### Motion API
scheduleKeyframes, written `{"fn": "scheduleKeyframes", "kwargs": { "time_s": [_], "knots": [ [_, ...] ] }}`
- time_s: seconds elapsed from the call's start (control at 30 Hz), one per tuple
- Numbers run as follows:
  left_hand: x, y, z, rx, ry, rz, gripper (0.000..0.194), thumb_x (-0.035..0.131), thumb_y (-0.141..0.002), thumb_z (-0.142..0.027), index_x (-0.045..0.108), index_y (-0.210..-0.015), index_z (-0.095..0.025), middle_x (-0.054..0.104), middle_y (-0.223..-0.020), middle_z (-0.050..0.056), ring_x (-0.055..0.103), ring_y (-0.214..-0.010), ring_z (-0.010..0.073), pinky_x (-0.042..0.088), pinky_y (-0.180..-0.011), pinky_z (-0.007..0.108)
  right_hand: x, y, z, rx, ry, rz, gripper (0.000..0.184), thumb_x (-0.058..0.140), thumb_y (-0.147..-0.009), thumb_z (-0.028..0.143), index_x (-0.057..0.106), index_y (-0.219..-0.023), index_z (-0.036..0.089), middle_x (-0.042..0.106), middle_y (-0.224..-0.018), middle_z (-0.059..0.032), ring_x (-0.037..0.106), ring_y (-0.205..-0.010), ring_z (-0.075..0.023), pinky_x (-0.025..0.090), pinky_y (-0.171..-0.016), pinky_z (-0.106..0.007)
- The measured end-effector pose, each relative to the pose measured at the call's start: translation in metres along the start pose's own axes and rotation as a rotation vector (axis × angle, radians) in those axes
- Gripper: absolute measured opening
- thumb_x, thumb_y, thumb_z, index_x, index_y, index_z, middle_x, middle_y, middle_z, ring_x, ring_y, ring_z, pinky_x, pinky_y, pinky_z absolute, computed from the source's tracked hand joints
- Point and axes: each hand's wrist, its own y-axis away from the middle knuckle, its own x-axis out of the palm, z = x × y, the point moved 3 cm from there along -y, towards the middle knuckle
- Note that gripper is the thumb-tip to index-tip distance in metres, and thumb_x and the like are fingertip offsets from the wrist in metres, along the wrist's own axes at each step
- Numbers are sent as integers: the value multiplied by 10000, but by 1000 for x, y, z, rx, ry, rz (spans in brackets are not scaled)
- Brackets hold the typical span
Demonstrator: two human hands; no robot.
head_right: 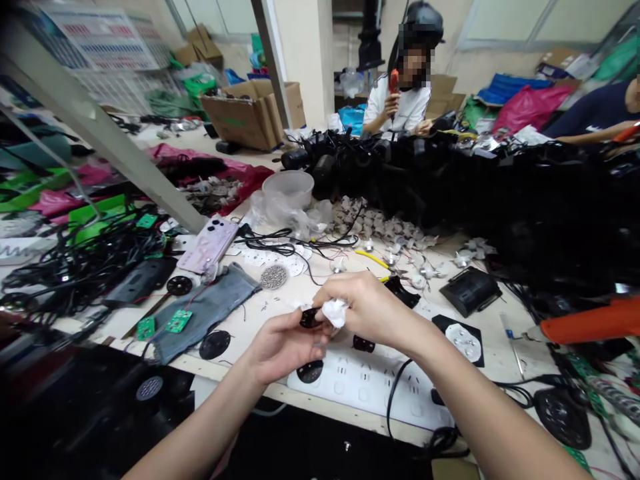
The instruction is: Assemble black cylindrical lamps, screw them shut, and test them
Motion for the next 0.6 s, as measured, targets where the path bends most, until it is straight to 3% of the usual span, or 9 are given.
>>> {"fn": "scheduleKeyframes", "kwargs": {
  "time_s": [0.07, 0.13, 0.23, 0.3, 0.37, 0.5, 0.6],
  "knots": [
    [-3, 3, -5, 115, -148, -68, 236, 777, -697, -238, 699, -877, -106, 640, -807, 86, 564, -708, 171, 425, -635, 271, -7, -1, -9, 12, -22, -55, 122, 622, -813, 148, 726, -793, 209, 727, -905, -36, 669, -901, -185, 495, -816, -306],
    [-6, 7, -14, 326, -398, -212, 279, 821, -629, -139, 717, -888, -132, 641, -830, 69, 544, -745, 174, 415, -675, 255, -14, -4, -26, 84, -4, -144, 70, 674, -805, 197, 725, -757, 200, 707, -954, -49, 649, -965, -197, 472, -871, -320],
    [-5, 17, -26, 658, -662, -395, 399, 820, -522, 33, 747, -855, -174, 629, -889, 56, 518, -867, 201, 404, -777, 226, -17, -13, -64, 359, 140, -286, 26, 732, -764, 212, 726, -748, 192, 671, -903, -42, 636, -880, -193, 460, -827, -308],
    [-3, 21, -28, 773, -754, -412, 437, 803, -509, 66, 759, -856, -194, 617, -910, 57, 500, -942, 223, 394, -841, 220, -12, -23, -85, 464, 202, -324, 24, 716, -770, 183, 726, -754, 170, 657, -828, -50, 626, -812, -202, 459, -771, -313],
    [-1, 21, -26, 798, -891, -399, 452, 813, -522, 40, 761, -893, -213, 613, -920, 56, 495, -979, 233, 385, -876, 224, -4, -34, -97, 496, 224, -317, 48, 729, -756, 176, 728, -797, 150, 658, -818, -58, 627, -802, -210, 463, -752, -311],
    [-1, 16, -20, 754, -1189, -403, 428, 851, -567, -110, 739, -957, -248, 623, -942, 46, 530, -933, 227, 413, -837, 258, 2, -43, -90, 461, 249, -287, 467, 822, -682, 272, 674, -1106, 143, 636, -1061, -100, 620, -965, -232, 473, -857, -330],
    [1, 12, -16, 689, -1313, -397, 397, 842, -588, -195, 713, -961, -237, 630, -931, 44, 569, -821, 215, 462, -754, 297, -11, -25, -62, 355, 315, -321, 400, 743, -777, 274, 645, -1145, 150, 593, -1106, -113, 590, -1033, -239, 458, -929, -371]
  ]
}}
